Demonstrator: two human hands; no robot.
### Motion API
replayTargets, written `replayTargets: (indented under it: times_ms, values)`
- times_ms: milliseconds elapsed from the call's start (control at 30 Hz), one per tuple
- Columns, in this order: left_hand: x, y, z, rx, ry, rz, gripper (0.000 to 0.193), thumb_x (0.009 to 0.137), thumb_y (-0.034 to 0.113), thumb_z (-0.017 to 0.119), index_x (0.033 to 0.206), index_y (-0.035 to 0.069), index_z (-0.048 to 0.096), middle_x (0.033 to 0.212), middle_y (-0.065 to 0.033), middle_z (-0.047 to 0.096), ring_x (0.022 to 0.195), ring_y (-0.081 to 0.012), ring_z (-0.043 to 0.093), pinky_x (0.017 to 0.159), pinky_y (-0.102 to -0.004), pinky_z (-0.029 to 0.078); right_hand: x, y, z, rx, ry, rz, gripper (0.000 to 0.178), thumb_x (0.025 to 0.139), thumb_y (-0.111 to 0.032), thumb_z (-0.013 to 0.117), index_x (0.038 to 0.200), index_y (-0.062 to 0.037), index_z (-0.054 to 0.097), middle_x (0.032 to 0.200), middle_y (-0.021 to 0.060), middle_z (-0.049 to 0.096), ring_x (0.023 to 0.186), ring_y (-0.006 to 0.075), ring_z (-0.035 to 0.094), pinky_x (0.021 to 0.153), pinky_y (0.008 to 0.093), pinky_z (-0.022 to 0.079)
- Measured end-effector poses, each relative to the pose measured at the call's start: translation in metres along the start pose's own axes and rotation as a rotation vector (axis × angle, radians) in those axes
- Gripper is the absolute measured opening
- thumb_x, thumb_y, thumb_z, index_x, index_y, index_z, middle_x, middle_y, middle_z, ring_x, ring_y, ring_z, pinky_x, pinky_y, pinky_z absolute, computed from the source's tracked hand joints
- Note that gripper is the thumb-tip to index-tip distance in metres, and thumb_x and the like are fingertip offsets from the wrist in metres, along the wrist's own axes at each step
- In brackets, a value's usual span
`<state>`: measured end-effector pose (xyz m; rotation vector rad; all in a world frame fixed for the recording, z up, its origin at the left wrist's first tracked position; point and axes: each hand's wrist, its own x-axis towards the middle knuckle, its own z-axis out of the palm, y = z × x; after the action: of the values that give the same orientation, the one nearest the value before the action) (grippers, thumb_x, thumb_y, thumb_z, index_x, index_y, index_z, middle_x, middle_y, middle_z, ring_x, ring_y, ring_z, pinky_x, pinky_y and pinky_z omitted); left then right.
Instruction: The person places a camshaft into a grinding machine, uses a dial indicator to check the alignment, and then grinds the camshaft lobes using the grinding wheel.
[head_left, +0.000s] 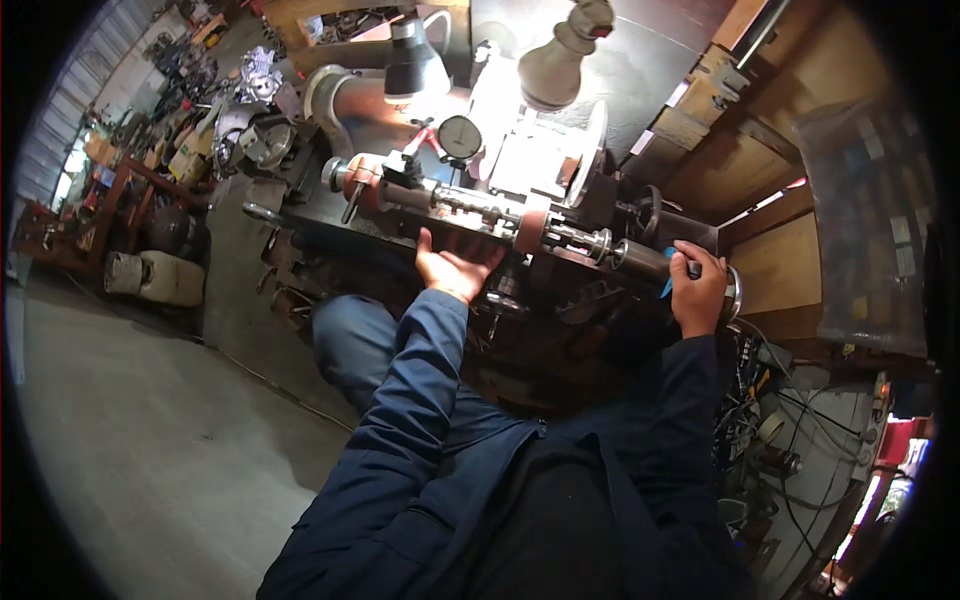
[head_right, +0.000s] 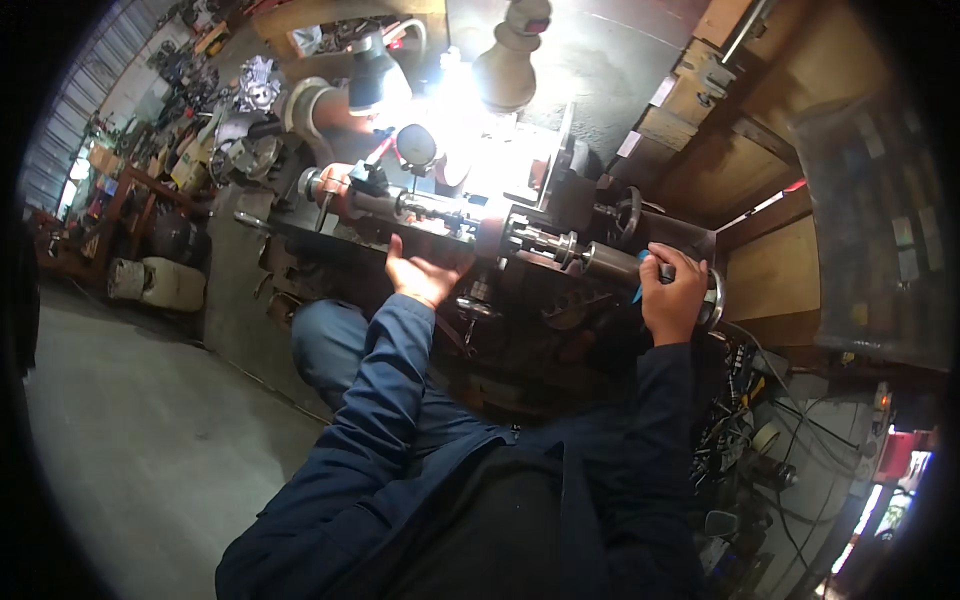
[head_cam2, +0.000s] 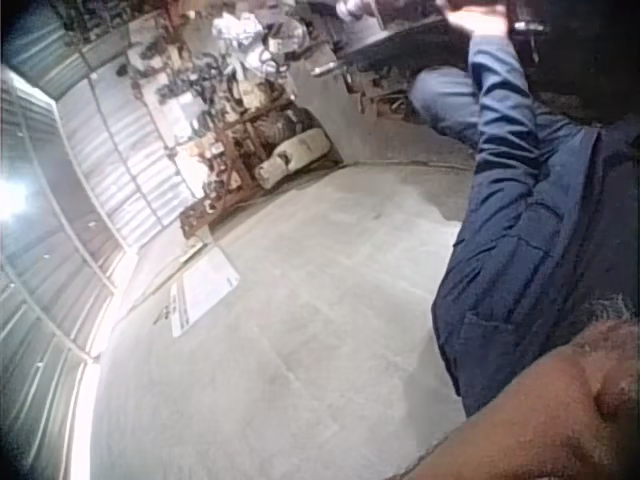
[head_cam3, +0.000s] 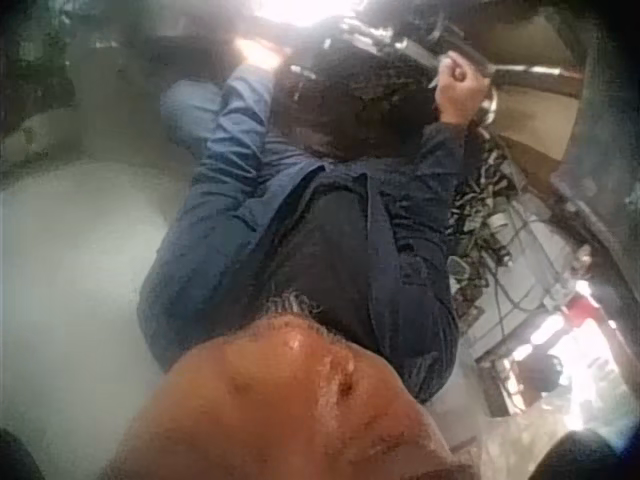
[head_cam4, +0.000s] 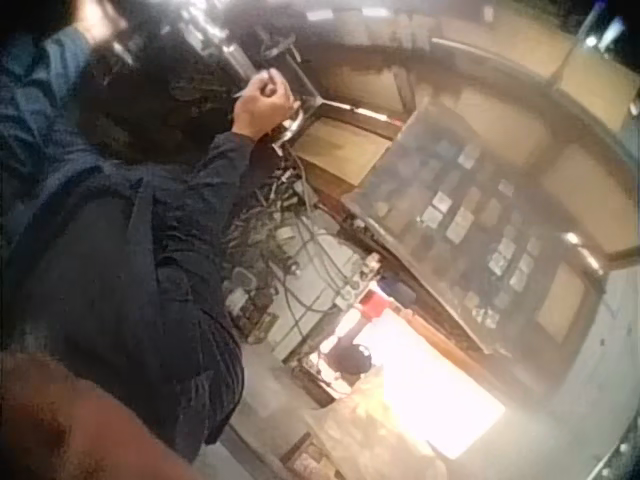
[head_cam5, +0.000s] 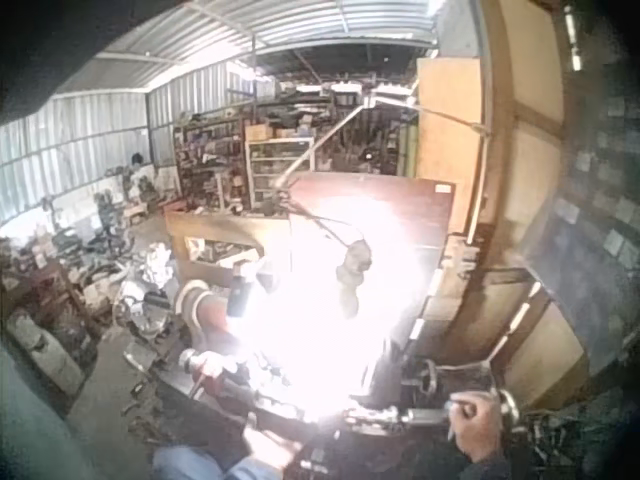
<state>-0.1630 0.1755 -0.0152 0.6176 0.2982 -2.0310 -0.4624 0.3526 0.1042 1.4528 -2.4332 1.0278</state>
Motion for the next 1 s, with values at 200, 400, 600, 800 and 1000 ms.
replayTargets:
  times_ms: [200,400,600,800,1000]
  values:
    - [-0.002,-0.01,0.006,-0.006,-0.118,-0.088,0.093,0.082,0.074,0.048,0.153,0.021,0.02,0.153,-0.0199,0.025,0.145,-0.0412,0.02,0.108,-0.0771,0.011,0.0,0.0,-0.004,0.021,0.003,0.02,0.017,0.083,-0.02,0.067,0.095,-0.0115,0.073,0.101,0.0043,0.073,0.104,0.0257,0.063,0.113,0.0511,0.028]
    - [0.0,-0.019,0.009,0.023,-0.151,0.013,0.087,0.082,0.08,0.033,0.147,0.021,0.038,0.155,-0.015,0.031,0.142,-0.0423,0.027,0.105,-0.0791,0.017,0.0,0.001,-0.002,0.03,-0.004,0.018,0.017,0.082,-0.02,0.067,0.095,-0.0115,0.073,0.101,0.0041,0.072,0.103,0.0261,0.063,0.112,0.0513,0.029]
    - [0.004,-0.024,0.022,0.041,-0.145,0.077,0.085,0.08,0.08,0.037,0.146,0.027,0.04,0.153,-0.0119,0.035,0.138,-0.0411,0.034,0.099,-0.0809,0.023,0.0,0.0,-0.004,0.01,0.0,0.011,0.017,0.081,-0.02,0.068,0.095,-0.0118,0.073,0.101,0.0039,0.072,0.103,0.0257,0.063,0.112,0.0513,0.03]
    - [0.04,-0.043,0.006,-0.171,-0.215,0.222,0.079,0.09,0.071,0.024,0.134,0.012,0.053,0.134,-0.0146,0.054,0.121,-0.0385,0.052,0.101,-0.0613,0.041,0.002,-0.005,-0.003,0.029,-0.02,0.014,0.018,0.085,-0.02,0.064,0.097,-0.0099,0.073,0.104,0.0061,0.072,0.105,0.0271,0.063,0.112,0.0498,0.029]
    - [-0.056,-0.013,0.059,0.119,0.414,0.094,0.078,0.095,0.059,0.038,0.154,0.012,0.02,0.158,-0.0202,0.016,0.145,-0.0397,0.02,0.107,-0.0773,0.018,0.0,-0.001,-0.006,0.055,-0.016,0.013,0.018,0.082,-0.019,0.067,0.097,-0.011,0.073,0.103,0.0048,0.072,0.105,0.0259,0.062,0.113,0.0513,0.027]
